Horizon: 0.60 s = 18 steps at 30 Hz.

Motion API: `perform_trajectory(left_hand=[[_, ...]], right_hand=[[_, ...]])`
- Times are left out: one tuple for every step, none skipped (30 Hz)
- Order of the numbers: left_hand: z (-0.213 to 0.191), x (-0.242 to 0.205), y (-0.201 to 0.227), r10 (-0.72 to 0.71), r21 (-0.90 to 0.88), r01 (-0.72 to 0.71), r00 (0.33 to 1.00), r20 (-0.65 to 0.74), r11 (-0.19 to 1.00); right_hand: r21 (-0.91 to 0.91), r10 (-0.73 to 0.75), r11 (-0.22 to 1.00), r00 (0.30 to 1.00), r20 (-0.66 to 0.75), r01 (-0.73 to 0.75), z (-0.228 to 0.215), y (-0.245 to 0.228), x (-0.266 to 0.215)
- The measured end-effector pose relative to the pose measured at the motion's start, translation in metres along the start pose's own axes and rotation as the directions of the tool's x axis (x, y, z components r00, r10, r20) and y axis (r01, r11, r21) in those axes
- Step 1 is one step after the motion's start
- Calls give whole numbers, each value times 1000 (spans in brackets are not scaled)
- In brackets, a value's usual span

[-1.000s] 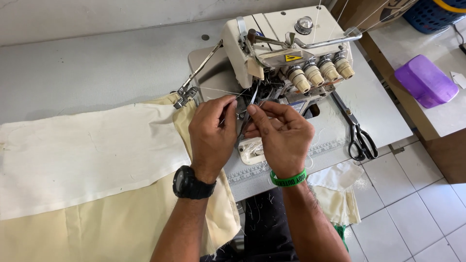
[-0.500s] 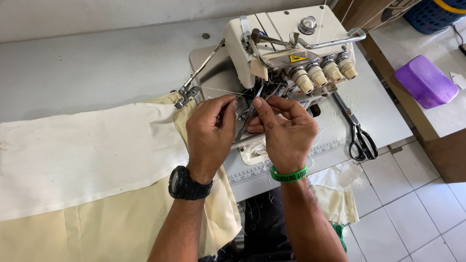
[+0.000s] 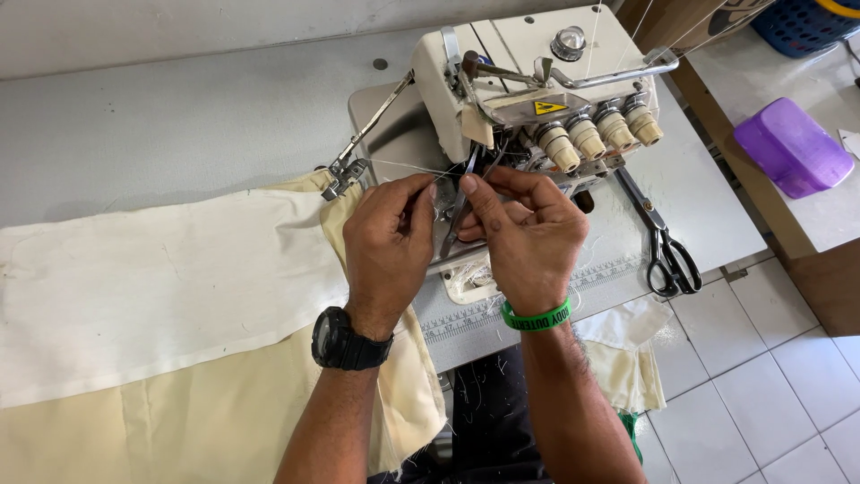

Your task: Threading an industrial overlock sewing machine using tweezers to guide the thread through tension discs and guides.

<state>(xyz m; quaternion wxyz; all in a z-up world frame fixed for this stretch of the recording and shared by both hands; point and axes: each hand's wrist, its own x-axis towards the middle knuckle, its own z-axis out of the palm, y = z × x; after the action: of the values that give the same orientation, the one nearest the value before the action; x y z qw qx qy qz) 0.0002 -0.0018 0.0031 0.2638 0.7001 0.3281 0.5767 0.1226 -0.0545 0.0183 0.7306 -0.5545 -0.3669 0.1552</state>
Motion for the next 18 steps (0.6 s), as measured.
perform_trajectory(left_hand=[[0, 0, 0, 1, 0, -1, 1000, 0, 1000], [0, 0, 0, 3, 6, -3, 1000, -1, 1000], [0, 0, 0, 4, 11, -4, 1000, -2, 1000], [0, -1, 0, 4, 12, -4, 1000, -1, 1000], [0, -1, -1, 8, 17, -8, 1000, -2, 1000], [1, -1, -2, 12, 23, -12, 1000, -4, 1000], [1, -1, -2, 12, 23, -12, 1000, -2, 1000], [1, -2, -2, 3, 19, -3, 1000, 2, 1000], [1, -1, -3, -4, 16, 4, 1000, 4, 1000], [2, -2, -3, -1, 15, 1, 1000, 5, 1000], [2, -2, -4, -4, 20, 4, 1000, 4, 1000], [3, -3, -5, -6, 25, 6, 1000, 3, 1000], [3, -2, -4, -5, 25, 5, 1000, 1, 1000], [2, -2, -4, -4, 26, 4, 1000, 0, 1000], [2, -2, -3, -6, 26, 6, 1000, 2, 1000], [2, -3, -3, -7, 26, 7, 1000, 3, 1000], [2, -3, -3, -8, 26, 8, 1000, 5, 1000], [2, -2, -3, -10, 26, 9, 1000, 6, 1000]], right_hand=[[0, 0, 1000, 1000, 0, 0, -2, -2, 0], [-18, -9, 1000, 1000, 14, 9, -3, -3, 1], [-36, -16, 999, 999, 28, 17, -5, -5, 0], [-36, -15, 999, 999, 28, 16, -6, -7, 1], [-91, -48, 994, 997, 52, 52, -8, -10, 2], [-145, -78, 985, 994, 78, 89, -10, -12, 2], [-145, -78, 985, 994, 76, 88, -11, -13, 4], [-217, -163, 958, 980, 116, 185, -13, -14, 6], [-282, -245, 917, 956, 162, 283, -14, -16, 9], [-282, -247, 916, 956, 160, 284, -18, -18, 11], [-335, -299, 874, 933, 201, 352, -22, -20, 12], [-383, -346, 824, 906, 245, 418, -26, -22, 14], [-382, -347, 823, 905, 246, 420, -27, -22, 16], [-414, -369, 784, 884, 286, 462, -28, -22, 17], [-446, -385, 743, 863, 327, 500, -30, -22, 18], [-447, -384, 743, 864, 326, 499, -30, -24, 17], [-466, -401, 709, 847, 349, 528, -31, -26, 17], [-485, -416, 674, 829, 373, 557, -31, -27, 17]])
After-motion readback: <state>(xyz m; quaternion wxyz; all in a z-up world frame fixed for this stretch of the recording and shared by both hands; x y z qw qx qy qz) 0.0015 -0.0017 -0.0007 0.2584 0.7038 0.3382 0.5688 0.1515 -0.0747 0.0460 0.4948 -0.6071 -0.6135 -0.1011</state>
